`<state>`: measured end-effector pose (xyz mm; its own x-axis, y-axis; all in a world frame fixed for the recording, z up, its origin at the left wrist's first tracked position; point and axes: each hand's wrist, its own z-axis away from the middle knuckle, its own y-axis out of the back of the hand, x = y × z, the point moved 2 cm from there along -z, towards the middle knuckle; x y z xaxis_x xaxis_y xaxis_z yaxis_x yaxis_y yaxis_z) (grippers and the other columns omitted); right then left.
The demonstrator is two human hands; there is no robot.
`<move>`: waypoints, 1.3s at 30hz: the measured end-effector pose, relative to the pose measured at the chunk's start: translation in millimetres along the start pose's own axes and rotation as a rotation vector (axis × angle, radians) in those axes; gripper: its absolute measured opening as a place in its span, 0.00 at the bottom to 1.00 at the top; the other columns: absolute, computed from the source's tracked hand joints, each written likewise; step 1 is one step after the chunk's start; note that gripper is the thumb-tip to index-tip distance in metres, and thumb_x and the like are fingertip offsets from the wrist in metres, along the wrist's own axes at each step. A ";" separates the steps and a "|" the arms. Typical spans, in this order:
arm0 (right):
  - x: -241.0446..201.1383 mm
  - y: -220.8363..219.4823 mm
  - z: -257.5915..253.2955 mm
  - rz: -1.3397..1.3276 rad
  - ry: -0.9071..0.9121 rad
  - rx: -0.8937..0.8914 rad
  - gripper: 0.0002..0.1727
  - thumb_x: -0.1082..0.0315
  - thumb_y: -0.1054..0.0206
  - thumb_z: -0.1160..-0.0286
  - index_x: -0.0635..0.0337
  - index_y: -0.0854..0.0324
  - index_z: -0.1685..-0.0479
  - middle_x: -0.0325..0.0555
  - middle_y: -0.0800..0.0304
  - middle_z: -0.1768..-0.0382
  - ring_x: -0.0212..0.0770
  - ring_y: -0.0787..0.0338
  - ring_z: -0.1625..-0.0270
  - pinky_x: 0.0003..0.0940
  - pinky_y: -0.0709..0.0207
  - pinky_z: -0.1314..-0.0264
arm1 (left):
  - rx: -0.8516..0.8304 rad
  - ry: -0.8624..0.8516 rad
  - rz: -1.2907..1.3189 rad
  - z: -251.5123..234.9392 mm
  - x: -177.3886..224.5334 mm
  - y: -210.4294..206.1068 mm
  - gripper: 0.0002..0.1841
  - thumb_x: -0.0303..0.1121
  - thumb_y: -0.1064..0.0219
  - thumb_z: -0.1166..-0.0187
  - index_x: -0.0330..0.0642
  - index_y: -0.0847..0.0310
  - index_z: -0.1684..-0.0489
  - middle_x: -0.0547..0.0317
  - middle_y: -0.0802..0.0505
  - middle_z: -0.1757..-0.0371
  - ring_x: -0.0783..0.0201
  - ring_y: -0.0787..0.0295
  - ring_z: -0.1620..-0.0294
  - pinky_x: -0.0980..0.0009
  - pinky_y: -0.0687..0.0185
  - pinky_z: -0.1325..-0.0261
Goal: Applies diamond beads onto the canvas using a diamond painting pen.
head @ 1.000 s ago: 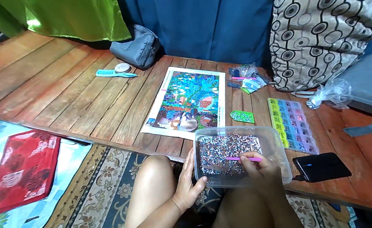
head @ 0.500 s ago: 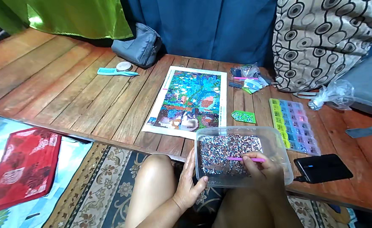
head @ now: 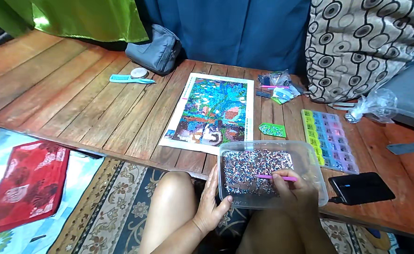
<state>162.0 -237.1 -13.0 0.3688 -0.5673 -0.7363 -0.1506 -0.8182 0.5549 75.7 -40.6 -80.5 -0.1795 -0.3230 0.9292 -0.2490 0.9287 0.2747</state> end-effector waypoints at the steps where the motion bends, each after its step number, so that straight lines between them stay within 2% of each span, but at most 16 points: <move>1: 0.4 0.0 0.0 -0.012 0.000 -0.004 0.14 0.63 0.41 0.27 0.62 0.13 0.70 0.34 0.17 0.80 0.16 0.24 0.79 0.13 0.31 0.74 | 0.000 0.004 -0.001 0.3 0.3 0.1 0.48 0.65 0.47 0.21 0.31 0.44 0.11 0.35 0.34 0.12 0.56 0.43 0.08 0.60 0.51 0.09; 8: 1.0 0.1 0.5 -0.009 -0.004 -0.058 0.14 0.62 0.40 0.27 0.61 0.12 0.68 0.35 0.16 0.79 0.19 0.22 0.78 0.15 0.29 0.73 | -0.008 -0.005 -0.001 -0.3 0.0 0.2 0.47 0.64 0.47 0.21 0.31 0.43 0.11 0.37 0.35 0.11 0.57 0.43 0.08 0.60 0.51 0.09; 27: 0.1 0.3 -0.3 -0.020 0.015 -0.051 0.14 0.62 0.41 0.27 0.60 0.12 0.70 0.33 0.16 0.80 0.16 0.23 0.78 0.13 0.30 0.73 | 0.002 -0.014 -0.006 -0.9 -0.1 -0.4 0.46 0.63 0.47 0.20 0.32 0.43 0.11 0.37 0.34 0.11 0.58 0.41 0.09 0.60 0.50 0.10; 31: 0.5 0.0 -0.1 -0.024 0.025 -0.055 0.15 0.62 0.41 0.26 0.61 0.13 0.69 0.34 0.16 0.80 0.17 0.23 0.79 0.13 0.30 0.73 | -0.009 -0.008 0.006 -1.4 1.4 0.0 0.47 0.64 0.47 0.21 0.32 0.44 0.11 0.38 0.35 0.11 0.58 0.42 0.09 0.62 0.50 0.10; 39: 1.1 -1.1 -0.3 -0.022 0.033 -0.081 0.14 0.62 0.41 0.25 0.60 0.12 0.68 0.34 0.14 0.78 0.17 0.22 0.77 0.13 0.29 0.73 | -0.008 -0.009 -0.003 -1.8 0.3 0.0 0.49 0.65 0.48 0.21 0.31 0.44 0.10 0.37 0.35 0.11 0.57 0.42 0.09 0.59 0.50 0.10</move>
<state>162.8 -236.8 -14.3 0.4014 -0.5450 -0.7361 -0.0677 -0.8192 0.5696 77.4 -40.4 -79.8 -0.1868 -0.3275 0.9262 -0.2419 0.9291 0.2798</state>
